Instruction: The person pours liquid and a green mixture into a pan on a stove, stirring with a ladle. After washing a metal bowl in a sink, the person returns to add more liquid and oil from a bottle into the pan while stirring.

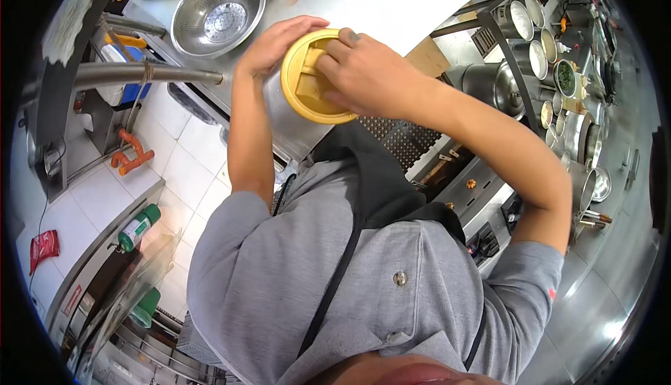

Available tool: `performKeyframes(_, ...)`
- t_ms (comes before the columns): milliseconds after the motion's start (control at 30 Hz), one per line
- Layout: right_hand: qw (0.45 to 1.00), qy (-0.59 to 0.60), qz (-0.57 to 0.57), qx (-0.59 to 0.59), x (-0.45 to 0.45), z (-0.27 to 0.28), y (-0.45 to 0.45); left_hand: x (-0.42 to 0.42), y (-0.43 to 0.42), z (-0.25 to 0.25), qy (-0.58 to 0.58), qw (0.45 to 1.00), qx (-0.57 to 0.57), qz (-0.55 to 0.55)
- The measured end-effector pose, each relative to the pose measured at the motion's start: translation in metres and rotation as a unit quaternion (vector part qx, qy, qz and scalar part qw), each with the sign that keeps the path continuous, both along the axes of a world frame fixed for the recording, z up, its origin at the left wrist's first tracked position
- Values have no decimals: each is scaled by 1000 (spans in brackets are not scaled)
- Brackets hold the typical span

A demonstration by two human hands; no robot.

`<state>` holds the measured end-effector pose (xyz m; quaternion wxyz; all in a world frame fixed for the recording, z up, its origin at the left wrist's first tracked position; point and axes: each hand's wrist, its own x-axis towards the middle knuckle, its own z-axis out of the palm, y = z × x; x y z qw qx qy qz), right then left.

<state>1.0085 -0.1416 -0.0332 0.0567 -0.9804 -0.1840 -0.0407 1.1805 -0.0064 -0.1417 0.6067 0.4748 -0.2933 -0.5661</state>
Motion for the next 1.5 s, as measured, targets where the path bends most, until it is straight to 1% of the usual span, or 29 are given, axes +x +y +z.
performKeyframes(33,1000,-5,-1,2,1,-9,4,-4,11,5,-75,996,1,46)
performKeyframes(100,999,-52,-4,-3,4,-22,11,-12,27,4,-103,993,5,57)
performKeyframes(200,996,-83,5,12,2,-25,13,-27,38,7,-20,989,58,136)
performKeyframes(267,995,-75,12,-63,3,-27,15,-35,39,3,4,987,38,154)
performKeyframes(367,993,-69,42,-87,8,-33,12,-53,37,11,41,981,13,190)
performKeyframes(500,992,-98,76,-31,16,-34,1,-67,31,12,90,965,9,246)
performKeyframes(533,987,-71,130,-65,15,-27,-4,-68,30,13,103,965,-1,240)
performKeyframes(567,987,-73,128,-65,15,-24,-8,-67,29,11,101,966,-1,239)
performKeyframes(633,959,-128,228,-106,16,-19,-14,-68,25,7,87,965,5,246)
performKeyframes(767,963,-123,216,-106,14,3,-29,-76,22,7,79,951,5,299)
performKeyframes(833,985,-133,111,-11,7,10,-44,-63,25,-8,-46,939,66,335)
performKeyframes(867,989,-126,66,44,1,10,-53,-55,31,-12,-74,938,42,336)
performKeyframes(900,989,-127,61,41,-5,9,-61,-55,35,-2,-75,940,40,331)
performKeyframes(933,972,-87,-11,220,-12,5,-67,-60,42,20,-142,935,98,309)
performKeyframes(967,915,-44,-80,392,-18,-4,-72,-64,49,35,-208,922,158,285)
performKeyframes(1000,918,-169,-103,343,-21,-34,-81,-63,54,39,-192,931,165,265)
performKeyframes(1033,918,-171,-106,342,-30,-50,-82,-63,55,42,-193,931,165,261)
performKeyframes(1067,850,-130,-180,478,-38,-62,-83,-64,56,44,-160,938,188,243)
performKeyframes(1100,754,-90,-248,602,-45,-77,-82,-63,56,46,-130,943,211,222)
performKeyframes(1133,750,-98,-254,603,-49,-95,-81,-61,54,44,-135,944,211,213)
performKeyframes(1200,525,-115,-356,765,-46,-138,-80,-55,50,33,-102,938,259,208)
performKeyframes(1233,468,-112,-359,799,-44,-156,-79,-51,50,28,-127,934,262,209)
performKeyframes(1267,386,-94,-377,837,-39,-174,-78,-49,48,29,-153,931,262,201)
performKeyframes(1300,418,-61,-411,808,-36,-192,-80,-53,46,41,-152,932,257,203)
performKeyframes(1333,432,-41,-412,801,-37,-185,-70,-59,47,56,-152,936,250,195)
performKeyframes(1367,526,-16,-458,717,-17,-238,-81,-49,53,54,-146,946,239,163)
performKeyframes(1400,548,36,-469,692,-22,-217,-77,-59,52,68,-123,943,245,190)
performKeyframes(1467,594,142,-476,633,-36,-168,-69,-43,71,71,-169,942,249,147)
performKeyframes(1500,682,179,-470,531,-45,-159,-74,-66,63,93,-211,912,293,195)
